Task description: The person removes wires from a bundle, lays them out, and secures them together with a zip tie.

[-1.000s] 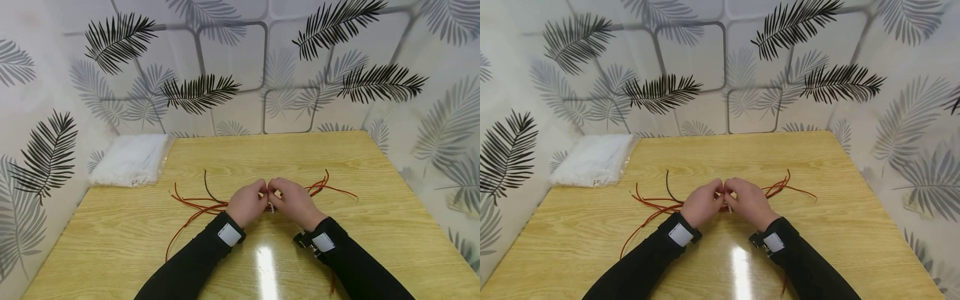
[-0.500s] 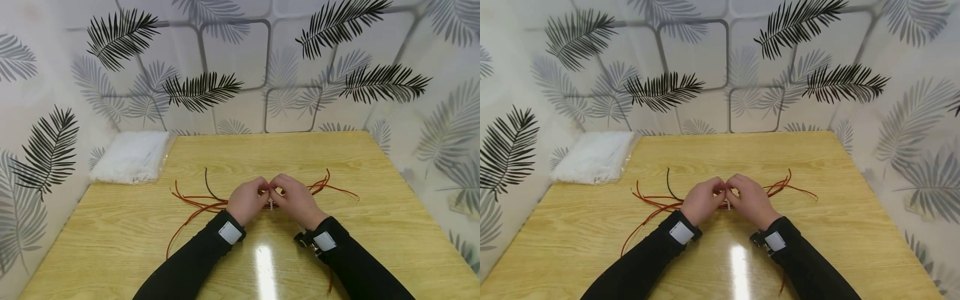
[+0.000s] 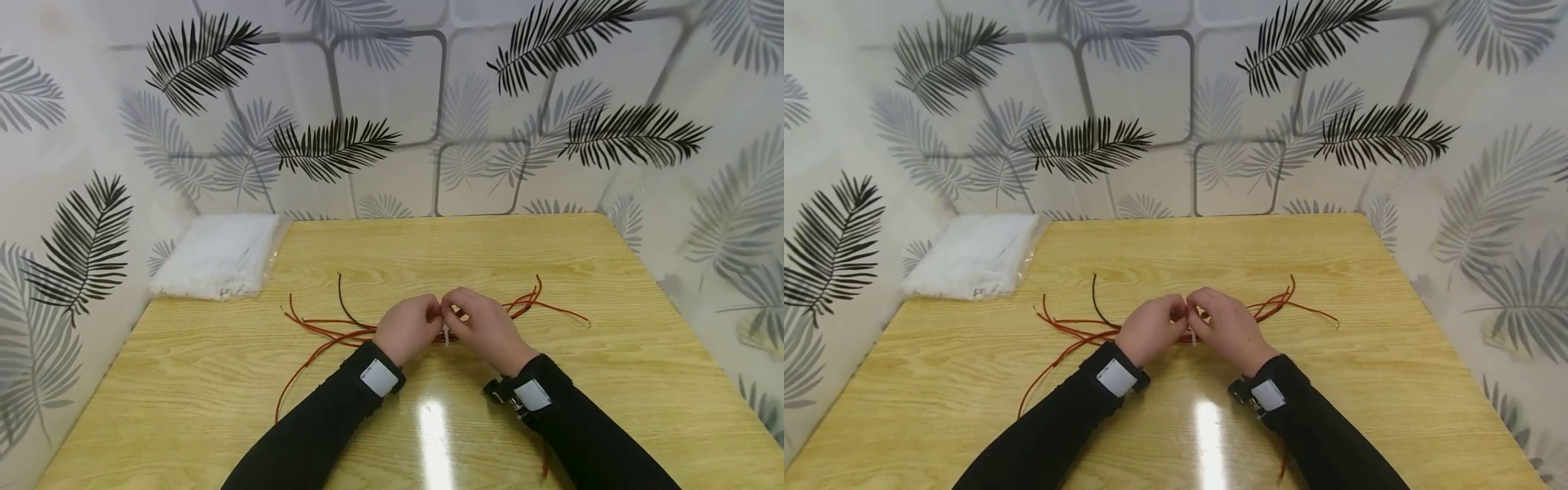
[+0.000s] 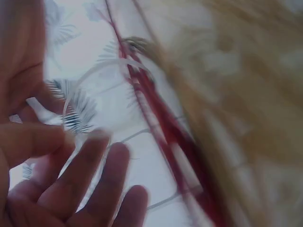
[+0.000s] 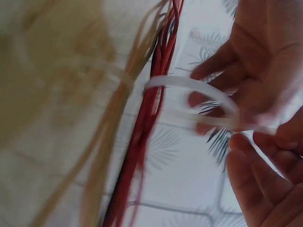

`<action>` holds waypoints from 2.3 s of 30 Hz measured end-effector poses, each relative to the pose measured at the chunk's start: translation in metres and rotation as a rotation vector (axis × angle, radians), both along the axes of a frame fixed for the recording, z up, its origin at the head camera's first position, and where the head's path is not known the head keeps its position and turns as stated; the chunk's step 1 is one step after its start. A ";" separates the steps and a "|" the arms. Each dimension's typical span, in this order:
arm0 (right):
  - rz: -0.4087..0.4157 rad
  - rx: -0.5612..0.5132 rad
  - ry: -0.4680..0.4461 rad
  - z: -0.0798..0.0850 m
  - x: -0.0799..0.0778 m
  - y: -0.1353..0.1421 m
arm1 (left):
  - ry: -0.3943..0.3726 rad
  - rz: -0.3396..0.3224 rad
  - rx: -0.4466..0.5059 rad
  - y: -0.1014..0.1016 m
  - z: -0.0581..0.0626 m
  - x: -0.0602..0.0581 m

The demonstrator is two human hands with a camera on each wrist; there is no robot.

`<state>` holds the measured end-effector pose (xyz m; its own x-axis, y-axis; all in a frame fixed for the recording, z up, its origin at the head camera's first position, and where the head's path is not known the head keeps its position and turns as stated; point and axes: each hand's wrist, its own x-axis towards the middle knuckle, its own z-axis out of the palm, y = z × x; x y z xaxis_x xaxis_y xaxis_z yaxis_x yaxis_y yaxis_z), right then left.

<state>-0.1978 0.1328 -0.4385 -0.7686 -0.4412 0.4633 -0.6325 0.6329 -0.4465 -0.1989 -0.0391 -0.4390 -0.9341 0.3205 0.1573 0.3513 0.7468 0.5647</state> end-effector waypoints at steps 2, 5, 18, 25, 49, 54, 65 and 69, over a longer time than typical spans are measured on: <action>-0.009 -0.007 -0.009 0.004 0.002 0.001 | 0.011 -0.010 -0.020 0.000 0.000 0.000; -0.033 -0.019 -0.033 0.010 0.003 0.004 | 0.029 -0.018 -0.028 0.000 0.002 0.003; -0.082 -0.133 -0.100 0.028 0.004 0.011 | -0.072 -0.022 -0.124 0.003 0.001 0.001; -0.093 -0.151 -0.131 0.035 0.004 0.013 | -0.088 -0.037 -0.143 0.004 0.004 0.000; -0.132 -0.358 -0.275 0.035 -0.014 0.020 | -0.164 -0.091 -0.238 0.004 -0.001 -0.002; -0.124 -0.368 -0.279 0.036 -0.016 0.020 | -0.172 -0.073 -0.270 0.005 -0.004 -0.004; -0.185 -0.372 -0.273 0.036 -0.018 0.022 | -0.162 -0.076 -0.287 0.006 0.000 -0.004; -0.193 -0.379 -0.274 0.036 -0.021 0.025 | -0.143 -0.080 -0.300 0.008 0.000 -0.005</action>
